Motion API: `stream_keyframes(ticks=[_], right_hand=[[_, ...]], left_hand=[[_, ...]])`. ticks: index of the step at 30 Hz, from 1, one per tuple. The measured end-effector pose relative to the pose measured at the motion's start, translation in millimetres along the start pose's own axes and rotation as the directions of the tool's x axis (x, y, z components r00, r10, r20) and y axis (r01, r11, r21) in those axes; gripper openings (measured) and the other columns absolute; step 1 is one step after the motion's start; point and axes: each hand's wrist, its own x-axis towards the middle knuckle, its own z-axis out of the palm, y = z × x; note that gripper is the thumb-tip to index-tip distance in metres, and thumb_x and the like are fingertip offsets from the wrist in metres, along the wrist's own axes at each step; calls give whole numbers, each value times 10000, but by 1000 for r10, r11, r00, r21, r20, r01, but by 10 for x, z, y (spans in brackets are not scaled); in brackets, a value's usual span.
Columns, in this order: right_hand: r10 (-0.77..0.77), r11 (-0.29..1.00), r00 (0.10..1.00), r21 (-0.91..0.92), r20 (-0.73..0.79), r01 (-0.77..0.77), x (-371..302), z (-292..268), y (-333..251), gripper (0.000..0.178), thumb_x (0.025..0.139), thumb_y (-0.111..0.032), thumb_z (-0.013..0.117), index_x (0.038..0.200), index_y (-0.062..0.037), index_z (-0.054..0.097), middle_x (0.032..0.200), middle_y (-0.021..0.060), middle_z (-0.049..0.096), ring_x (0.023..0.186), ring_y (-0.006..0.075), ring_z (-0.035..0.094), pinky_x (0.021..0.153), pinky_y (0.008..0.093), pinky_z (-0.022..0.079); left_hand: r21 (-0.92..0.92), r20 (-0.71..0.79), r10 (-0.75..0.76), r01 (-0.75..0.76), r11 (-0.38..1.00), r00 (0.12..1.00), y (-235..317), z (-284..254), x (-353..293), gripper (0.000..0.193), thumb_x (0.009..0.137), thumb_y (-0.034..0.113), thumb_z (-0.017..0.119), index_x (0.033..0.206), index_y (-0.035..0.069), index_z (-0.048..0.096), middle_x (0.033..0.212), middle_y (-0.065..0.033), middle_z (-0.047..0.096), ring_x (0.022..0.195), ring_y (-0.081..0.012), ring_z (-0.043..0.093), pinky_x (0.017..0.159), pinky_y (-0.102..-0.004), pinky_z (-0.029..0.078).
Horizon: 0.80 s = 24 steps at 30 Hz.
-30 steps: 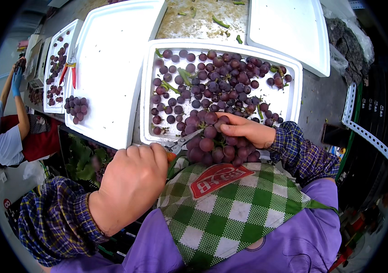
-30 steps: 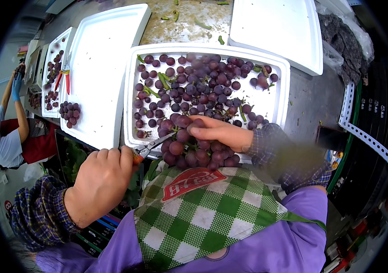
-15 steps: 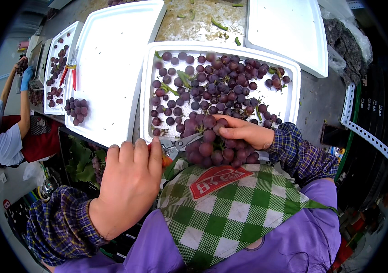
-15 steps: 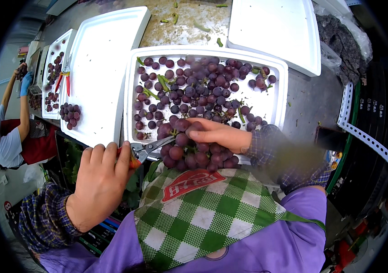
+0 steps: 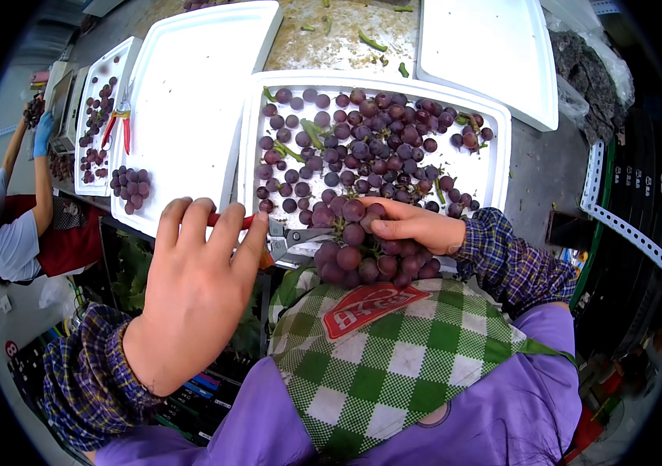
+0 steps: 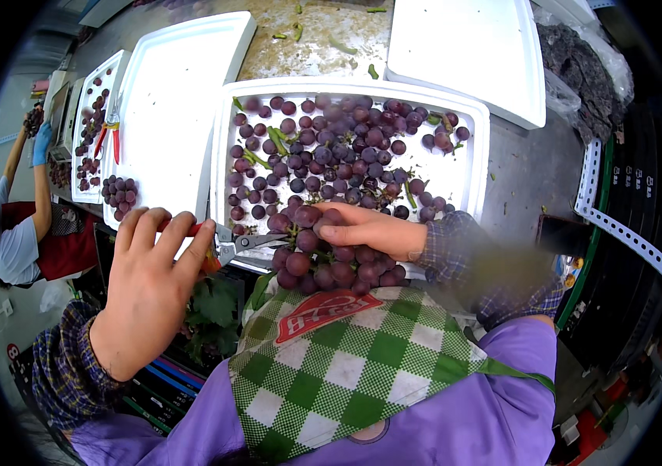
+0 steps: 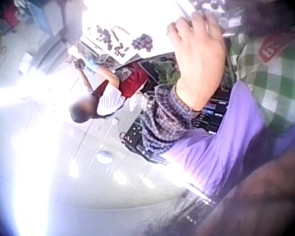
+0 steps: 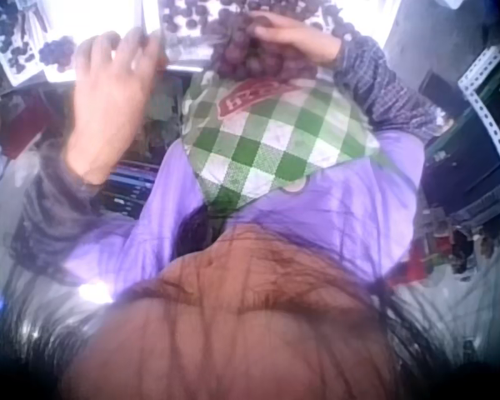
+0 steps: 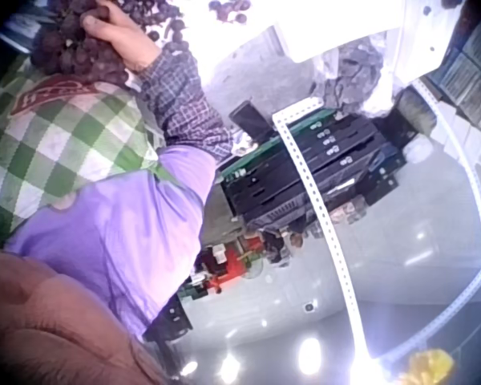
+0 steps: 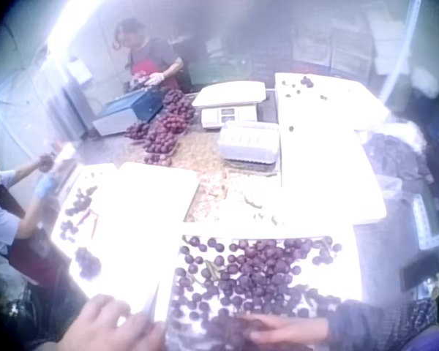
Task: The person picks up bunches of grapes and uses shears to trim individual grapes or small stems from the bunch, placing the trimmed fruit and the cleaned bunch onto white trays.
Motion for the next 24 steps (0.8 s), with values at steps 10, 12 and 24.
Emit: stream_keyframes(ticks=[10,12,24], right_hand=[[-2,1000,1000,13,10,2,14,-59,107,699,1035,-374,510,1567,-68,175,1466,121,429,1302,216,505,1035,364,494],[-36,999,999,-30,19,36,48,-94,151,700,1035,-371,508,1567,-64,171,1465,121,426,1296,214,510,1030,362,497],[-32,999,999,-36,29,33,51,-105,143,687,1035,-355,511,1564,-59,188,1458,110,433,1299,203,498,1046,354,475]], left_hand=[[-24,-35,21,-22,999,999,-171,105,126,447,765,105,725,1195,27,633,1134,-95,623,1068,-326,565,1065,-549,395],[-15,-38,33,-34,999,999,-209,122,140,459,756,94,724,1199,21,630,1139,-90,624,1074,-323,566,1076,-551,387],[-135,-29,47,-51,990,998,-314,262,200,582,665,-40,698,1237,36,623,1171,-72,624,1112,-308,559,1134,-542,337]])
